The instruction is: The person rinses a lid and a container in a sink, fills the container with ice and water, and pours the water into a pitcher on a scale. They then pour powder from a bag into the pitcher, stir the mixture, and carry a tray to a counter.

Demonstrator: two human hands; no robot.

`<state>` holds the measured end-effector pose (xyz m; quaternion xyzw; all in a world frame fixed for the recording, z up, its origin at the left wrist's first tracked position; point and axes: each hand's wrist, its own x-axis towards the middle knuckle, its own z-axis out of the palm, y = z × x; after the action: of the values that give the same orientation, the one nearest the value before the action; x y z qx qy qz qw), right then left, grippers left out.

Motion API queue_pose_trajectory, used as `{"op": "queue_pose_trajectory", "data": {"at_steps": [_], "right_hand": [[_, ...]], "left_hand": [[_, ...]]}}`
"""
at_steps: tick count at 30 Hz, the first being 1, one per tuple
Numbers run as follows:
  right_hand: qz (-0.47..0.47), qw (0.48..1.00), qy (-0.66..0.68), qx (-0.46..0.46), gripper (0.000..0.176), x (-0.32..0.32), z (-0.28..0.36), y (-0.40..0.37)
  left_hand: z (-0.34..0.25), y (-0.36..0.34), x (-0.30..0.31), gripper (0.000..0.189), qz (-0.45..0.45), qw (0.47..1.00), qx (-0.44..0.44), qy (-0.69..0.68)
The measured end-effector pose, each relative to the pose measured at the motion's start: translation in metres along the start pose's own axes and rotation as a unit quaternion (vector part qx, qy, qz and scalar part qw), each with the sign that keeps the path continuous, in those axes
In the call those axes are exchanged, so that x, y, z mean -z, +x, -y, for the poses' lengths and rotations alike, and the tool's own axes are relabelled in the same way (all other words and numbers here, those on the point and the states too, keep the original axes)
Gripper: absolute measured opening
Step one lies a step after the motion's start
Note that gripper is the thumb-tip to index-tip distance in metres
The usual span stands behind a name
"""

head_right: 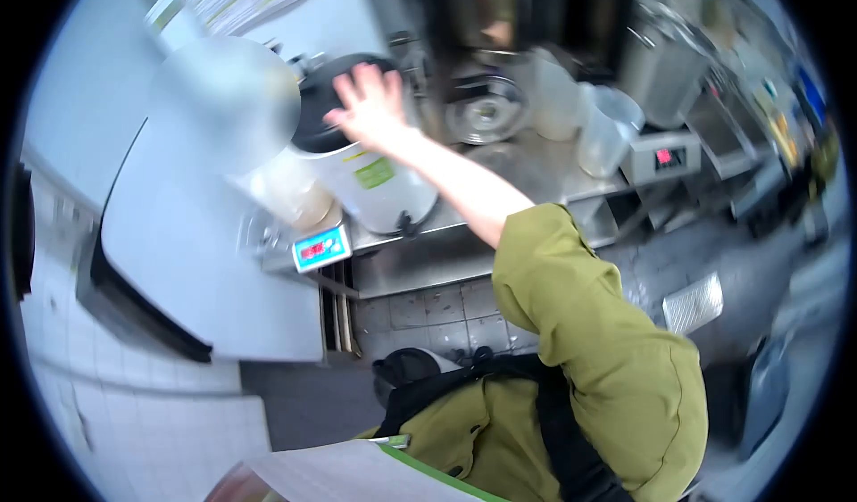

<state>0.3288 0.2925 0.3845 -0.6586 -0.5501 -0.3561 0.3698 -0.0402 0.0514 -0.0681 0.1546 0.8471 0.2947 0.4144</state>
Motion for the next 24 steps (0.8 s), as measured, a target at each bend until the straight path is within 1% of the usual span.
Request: {"op": "queue_pose_trajectory", "data": {"at_steps": [1, 2, 3, 4, 5, 6, 7, 8, 9, 10, 11, 12, 13, 14, 15, 16, 17, 18, 19, 20, 21, 22, 23, 24], "right_hand": [[0.013, 0.996, 0.091, 0.015, 0.05, 0.03, -0.002, -0.005], [-0.02, 0.992, 0.113, 0.047, 0.046, 0.041, -0.009, -0.027], [-0.077, 0.974, 0.174, 0.119, 0.041, 0.056, -0.021, -0.059], [-0.103, 0.967, 0.196, 0.124, 0.041, 0.061, -0.034, -0.108], [0.041, 0.976, 0.206, 0.06, 0.04, 0.104, -0.043, -0.152], [0.177, 0.954, 0.239, 0.023, 0.041, 0.123, -0.066, -0.206], [0.239, 0.928, 0.274, -0.079, 0.042, 0.138, -0.094, -0.263], [0.273, 0.901, 0.27, -0.203, 0.043, 0.154, -0.123, -0.335], [0.391, 0.837, 0.182, -0.336, 0.049, 0.165, -0.151, -0.422], [0.549, 0.696, 0.153, -0.437, 0.052, 0.239, -0.17, -0.429], [0.603, 0.617, 0.142, -0.485, 0.054, 0.245, -0.199, -0.522], [0.53, 0.584, 0.114, -0.604, 0.057, 0.277, -0.207, -0.57], [0.49, 0.432, 0.22, -0.724, 0.071, 0.31, -0.226, -0.617], [0.304, 0.412, 0.294, -0.807, 0.088, 0.364, -0.224, -0.606], [0.248, 0.308, 0.384, -0.835, 0.102, 0.386, -0.24, -0.637], [0.2, 0.227, 0.391, -0.869, 0.106, 0.413, -0.249, -0.666], [0.136, 0.144, 0.423, -0.884, 0.105, 0.435, -0.26, -0.685], [0.073, 0.129, 0.428, -0.892, 0.102, 0.458, -0.266, -0.685], [0.011, 0.114, 0.432, -0.895, 0.1, 0.485, -0.273, -0.673], [-0.046, 0.172, 0.414, -0.893, 0.097, 0.507, -0.282, -0.656], [-0.099, 0.266, 0.443, -0.851, 0.09, 0.519, -0.303, -0.658], [-0.156, 0.351, 0.471, -0.794, 0.084, 0.531, -0.323, -0.662], [-0.227, 0.442, 0.395, -0.773, 0.08, 0.546, -0.349, -0.637], [-0.205, 0.458, 0.307, -0.808, 0.09, 0.578, -0.38, -0.601]], "left_hand": [[-0.004, -0.002, -0.009, 0.026, 0.039, 0.999, -0.018, 0.014], [-0.007, -0.006, -0.021, 0.026, 0.086, 0.995, -0.037, 0.035], [-0.007, -0.013, -0.035, 0.026, 0.139, 0.987, -0.052, 0.065], [-0.005, -0.022, -0.049, 0.025, 0.189, 0.975, -0.067, 0.099], [-0.002, -0.032, -0.064, 0.025, 0.238, 0.958, -0.086, 0.138], [0.004, -0.048, -0.08, 0.025, 0.283, 0.937, -0.102, 0.176], [0.008, -0.068, -0.097, 0.025, 0.319, 0.916, -0.123, 0.21], [0.019, -0.092, -0.113, 0.024, 0.36, 0.889, -0.141, 0.247], [0.03, -0.116, -0.129, 0.024, 0.392, 0.858, -0.174, 0.282], [0.041, -0.145, -0.145, 0.024, 0.425, 0.822, -0.211, 0.316], [0.054, -0.18, -0.161, 0.024, 0.428, 0.785, -0.289, 0.343], [0.072, -0.217, -0.177, 0.023, 0.415, 0.745, -0.374, 0.363], [0.096, -0.259, -0.195, 0.024, 0.374, 0.701, -0.478, 0.376], [0.095, -0.332, -0.193, 0.024, 0.384, 0.65, -0.494, 0.431], [0.115, -0.369, -0.211, 0.02, 0.452, 0.604, -0.502, 0.423], [0.135, -0.405, -0.222, 0.019, 0.509, 0.55, -0.515, 0.416], [0.144, -0.466, -0.225, 0.02, 0.511, 0.534, -0.531, 0.413], [0.151, -0.517, -0.231, 0.022, 0.524, 0.465, -0.581, 0.415], [0.154, -0.564, -0.24, 0.025, 0.526, 0.415, -0.584, 0.458], [0.155, -0.61, -0.248, 0.026, 0.523, 0.343, -0.652, 0.429], [0.147, -0.661, -0.244, 0.024, 0.57, 0.324, -0.661, 0.365], [0.147, -0.694, -0.259, 0.023, 0.593, 0.289, -0.668, 0.345], [0.148, -0.727, -0.272, 0.022, 0.609, 0.287, -0.67, 0.315], [0.142, -0.768, -0.275, 0.023, 0.637, 0.278, -0.667, 0.268]]}}
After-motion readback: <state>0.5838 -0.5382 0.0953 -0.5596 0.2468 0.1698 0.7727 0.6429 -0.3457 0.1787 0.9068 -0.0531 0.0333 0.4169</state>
